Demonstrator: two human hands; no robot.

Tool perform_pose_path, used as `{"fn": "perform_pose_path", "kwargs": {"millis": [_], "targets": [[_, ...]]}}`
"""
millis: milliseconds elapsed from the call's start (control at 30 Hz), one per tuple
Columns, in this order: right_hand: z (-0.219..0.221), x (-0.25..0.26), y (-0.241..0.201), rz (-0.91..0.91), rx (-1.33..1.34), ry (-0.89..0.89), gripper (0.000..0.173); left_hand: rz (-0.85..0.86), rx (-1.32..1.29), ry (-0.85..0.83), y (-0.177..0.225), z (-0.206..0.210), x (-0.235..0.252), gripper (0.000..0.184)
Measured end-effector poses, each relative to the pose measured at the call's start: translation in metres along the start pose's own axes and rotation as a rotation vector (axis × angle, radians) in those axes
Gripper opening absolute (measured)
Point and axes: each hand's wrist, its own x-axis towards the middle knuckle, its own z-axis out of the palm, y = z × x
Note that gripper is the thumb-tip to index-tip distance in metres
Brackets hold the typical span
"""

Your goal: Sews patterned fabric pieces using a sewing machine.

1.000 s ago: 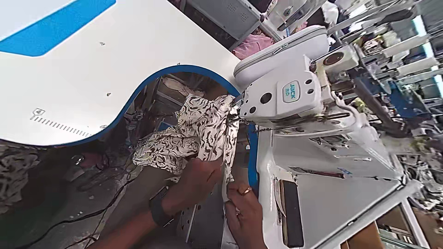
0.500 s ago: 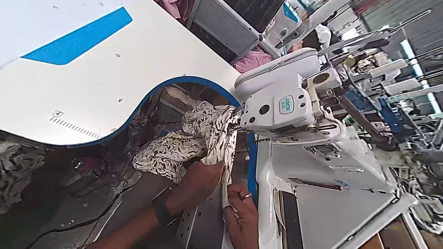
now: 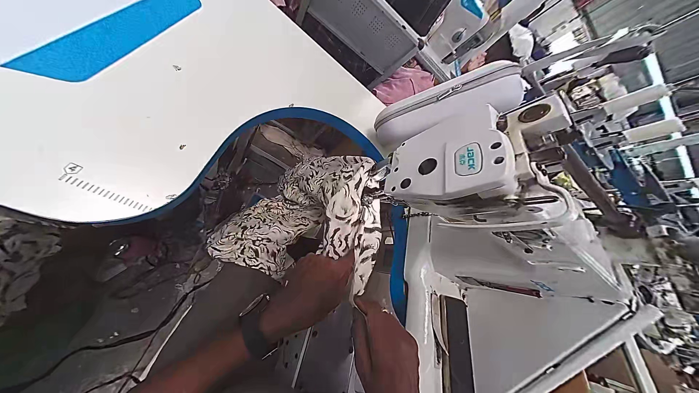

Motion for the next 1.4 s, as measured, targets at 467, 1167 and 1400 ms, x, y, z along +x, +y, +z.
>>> {"fn": "perform_pose_path", "kwargs": {"millis": [467,1167,1400], "targets": [[0.021,0.008,0.004,0.009,0.076,0.280,0.020,-0.097,-0.157,-0.058,-0.003,-0.007,0.017,0.039],[0.077,0.048,0.040,0.134,0.638,0.366,0.013,0.159,0.255,0.575,-0.018,0.036,0.050,0.013],[0.077,0.042,0.032,0.156,0.650,0.328,0.013,0.003,-0.008,0.541,-0.009,0.009,0.059,0.031]]}}
